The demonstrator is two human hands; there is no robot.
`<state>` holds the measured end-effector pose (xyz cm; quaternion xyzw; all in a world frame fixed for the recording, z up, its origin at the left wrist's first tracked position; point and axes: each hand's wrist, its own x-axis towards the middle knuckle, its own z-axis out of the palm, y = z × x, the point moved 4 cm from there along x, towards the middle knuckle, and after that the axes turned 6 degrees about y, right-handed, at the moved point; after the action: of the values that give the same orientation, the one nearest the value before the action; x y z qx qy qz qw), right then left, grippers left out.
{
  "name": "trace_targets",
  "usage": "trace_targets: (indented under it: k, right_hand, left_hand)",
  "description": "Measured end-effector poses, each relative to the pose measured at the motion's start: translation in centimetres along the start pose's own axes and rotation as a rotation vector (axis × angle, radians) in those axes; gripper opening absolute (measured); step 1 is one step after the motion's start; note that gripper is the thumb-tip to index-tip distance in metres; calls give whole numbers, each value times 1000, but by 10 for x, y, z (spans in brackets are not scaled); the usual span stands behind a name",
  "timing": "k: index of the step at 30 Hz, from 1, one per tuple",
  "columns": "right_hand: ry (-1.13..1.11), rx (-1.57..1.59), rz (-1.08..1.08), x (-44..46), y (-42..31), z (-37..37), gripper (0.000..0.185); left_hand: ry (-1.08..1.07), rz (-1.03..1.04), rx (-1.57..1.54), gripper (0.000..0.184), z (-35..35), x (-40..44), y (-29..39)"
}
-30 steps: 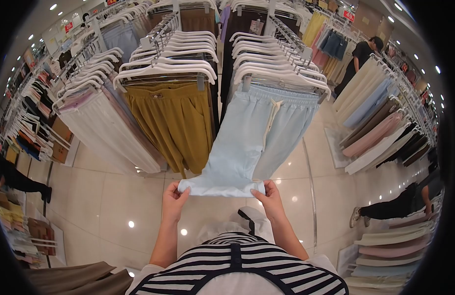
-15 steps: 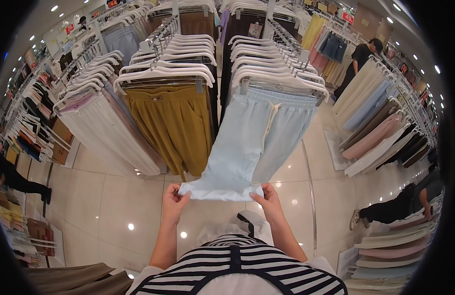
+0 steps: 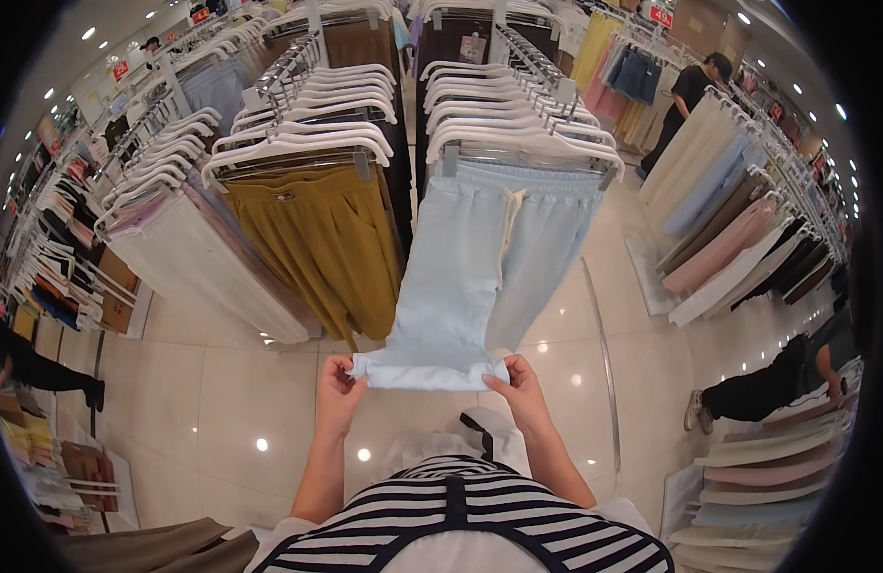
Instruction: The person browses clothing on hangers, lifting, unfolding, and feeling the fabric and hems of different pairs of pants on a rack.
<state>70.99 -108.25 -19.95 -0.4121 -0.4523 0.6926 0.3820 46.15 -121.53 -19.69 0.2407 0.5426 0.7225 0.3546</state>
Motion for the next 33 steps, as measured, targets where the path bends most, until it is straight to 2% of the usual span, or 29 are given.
trace_targets:
  k: [18,24,26,30,33]
  right_hand:
    - [47,39,-59,-2,1,-19,23]
    - [46,17,-33,-2,0,-28,24]
    - [30,58,-24,-3,1,-32,24]
    - [13,43,-6,-3,4,-37,25]
    - [-16,-107,10,0,7,-40,23]
  left_hand:
    - [-53,33,0,29,23,5,-2]
    - [-60,43,121,36,33,8,-6]
    - [-88,78,264,37,33,11,-16]
    - [-82,77,419,33,37,10,-22]
    - [-111,166,575,29,42,12,-27]
